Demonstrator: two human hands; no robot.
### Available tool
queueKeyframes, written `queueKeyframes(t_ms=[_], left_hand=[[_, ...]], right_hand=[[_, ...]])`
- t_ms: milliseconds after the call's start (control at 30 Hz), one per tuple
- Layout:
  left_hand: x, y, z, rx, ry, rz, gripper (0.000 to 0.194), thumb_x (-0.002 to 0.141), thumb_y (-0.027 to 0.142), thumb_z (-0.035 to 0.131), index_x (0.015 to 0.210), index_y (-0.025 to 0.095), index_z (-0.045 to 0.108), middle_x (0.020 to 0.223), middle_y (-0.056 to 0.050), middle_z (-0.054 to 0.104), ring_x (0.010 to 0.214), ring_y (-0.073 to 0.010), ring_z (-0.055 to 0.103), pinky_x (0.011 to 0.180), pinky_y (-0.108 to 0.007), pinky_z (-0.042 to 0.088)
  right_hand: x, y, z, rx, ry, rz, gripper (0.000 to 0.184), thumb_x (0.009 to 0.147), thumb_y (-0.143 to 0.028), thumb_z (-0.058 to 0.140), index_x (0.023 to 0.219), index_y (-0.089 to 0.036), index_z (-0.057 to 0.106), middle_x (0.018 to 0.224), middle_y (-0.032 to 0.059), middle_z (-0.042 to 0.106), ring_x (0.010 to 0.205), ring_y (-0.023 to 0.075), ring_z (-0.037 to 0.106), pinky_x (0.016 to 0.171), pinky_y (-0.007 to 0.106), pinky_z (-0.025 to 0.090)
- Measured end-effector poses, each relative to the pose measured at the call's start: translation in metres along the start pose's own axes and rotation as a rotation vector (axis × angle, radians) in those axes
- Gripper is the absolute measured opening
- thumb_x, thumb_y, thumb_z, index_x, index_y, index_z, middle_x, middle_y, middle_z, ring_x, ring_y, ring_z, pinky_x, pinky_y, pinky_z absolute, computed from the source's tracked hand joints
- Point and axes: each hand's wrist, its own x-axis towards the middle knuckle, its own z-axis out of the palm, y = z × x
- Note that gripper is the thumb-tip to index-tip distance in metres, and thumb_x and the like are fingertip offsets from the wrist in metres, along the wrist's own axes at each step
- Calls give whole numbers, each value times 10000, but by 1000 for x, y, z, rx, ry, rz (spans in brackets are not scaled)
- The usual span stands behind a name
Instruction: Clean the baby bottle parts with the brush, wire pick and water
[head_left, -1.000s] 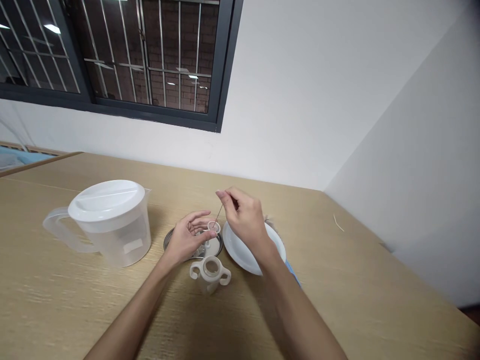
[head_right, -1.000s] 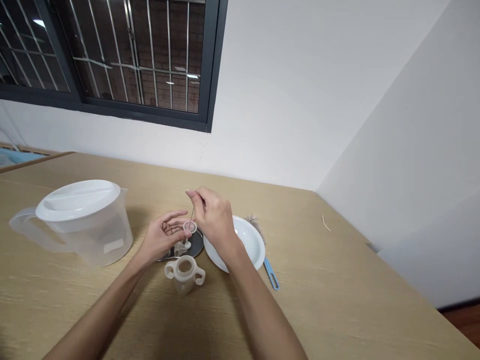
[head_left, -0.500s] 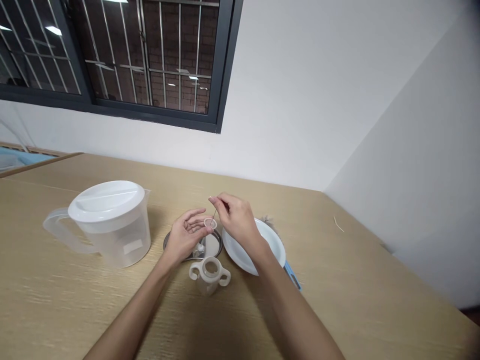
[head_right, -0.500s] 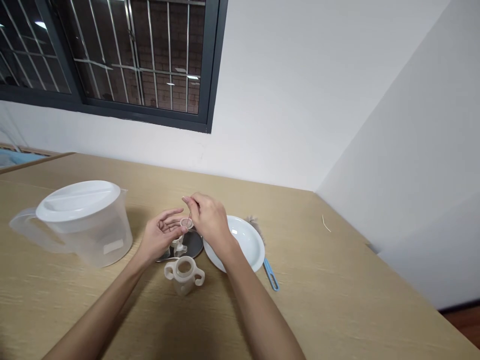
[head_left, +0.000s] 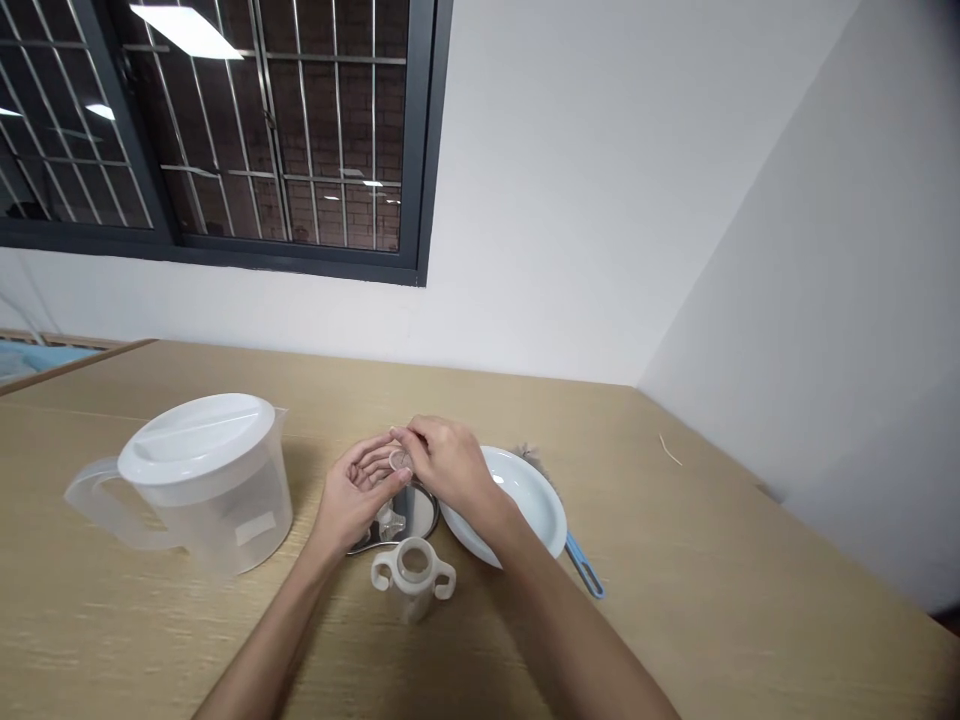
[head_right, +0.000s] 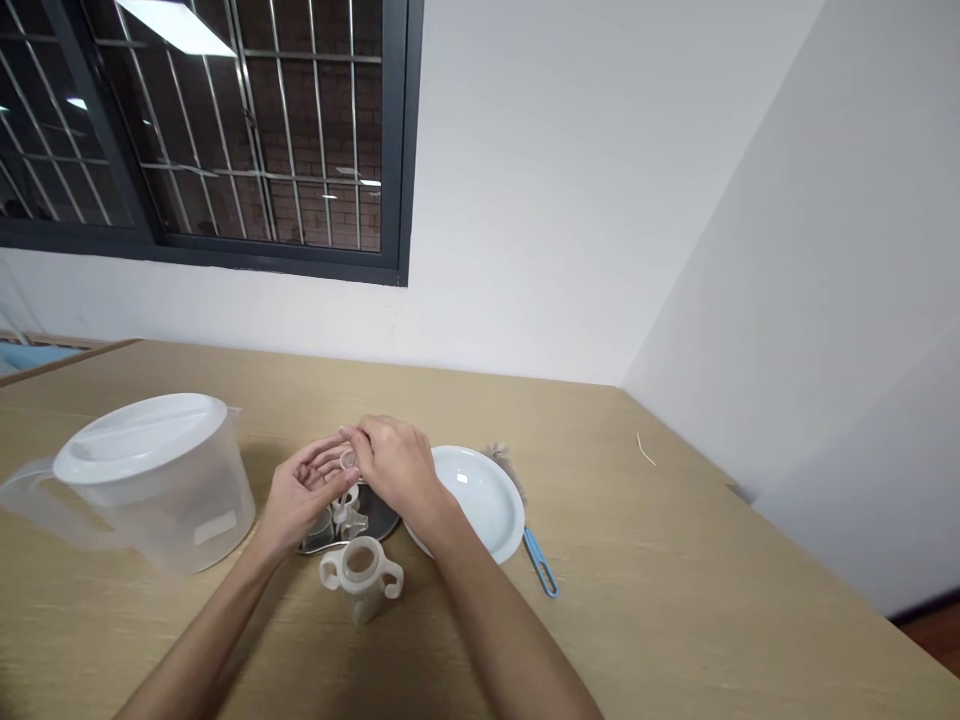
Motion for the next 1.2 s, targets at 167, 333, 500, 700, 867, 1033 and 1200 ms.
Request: queueKeyframes(t_ms=[167, 333, 500, 700, 867, 1033, 1200], left_hand=[[-2, -1, 2, 43, -34, -43, 614, 653, 222, 835, 1205, 132, 583, 1020, -93, 708, 881, -148, 677, 853, -286, 555], [-4, -1, 2, 81, -66, -47, 570, 665, 247, 829, 1179, 132, 610, 1068, -121, 721, 944, -183, 689, 899, -310, 550], [-4, 0, 1, 129, -50, -37, 485, 660, 260, 834, 1098, 125, 675, 1097, -138, 729, 979, -218, 695, 919, -333, 554], [-3, 1, 1, 121, -53, -32, 466, 646, 261, 844, 1069, 115, 709, 1089, -150, 739, 998, -252, 703, 949, -371, 552], [-4, 2, 1, 136, -37, -33, 451, 638, 265, 846, 1043, 110, 722, 1053, -143, 750, 946, -244, 717, 910, -357, 572], [-5, 2, 1, 169, -60, -40, 450, 622, 269, 850, 1029, 114, 736, 1046, -143, 751, 932, -253, 717, 900, -371, 574], [-4, 1, 1, 203, -48, -50, 440, 593, 275, 861, 991, 123, 749, 1010, -134, 760, 906, -257, 720, 876, -373, 580]], right_hand=[[3, 3, -15, 45, 50, 39, 364, 982, -342, 475, 651, -202, 537, 628, -20, 583, 577, 111, 474, 577, 228, 293], [4, 9, -29, 108, 110, 90, 429, 978, -385, 467, 590, -202, 445, 551, -39, 459, 527, 107, 380, 543, 233, 265], [4, 10, -31, 157, 159, 67, 420, 973, -373, 473, 593, -198, 439, 541, -46, 430, 521, 100, 365, 545, 230, 262], [5, 9, -34, 155, 197, 85, 417, 965, -378, 489, 593, -190, 499, 540, -41, 469, 513, 92, 399, 541, 227, 272], [4, 7, -39, 143, 258, 88, 435, 959, -389, 488, 574, -188, 483, 512, -44, 435, 488, 90, 373, 523, 228, 274], [4, 9, -49, 130, 312, 134, 429, 948, -426, 500, 602, -181, 568, 514, -34, 473, 486, 94, 396, 509, 226, 296], [2, 18, -71, 125, 410, 188, 429, 936, -491, 503, 669, -179, 627, 493, -41, 445, 468, 99, 387, 483, 226, 307]])
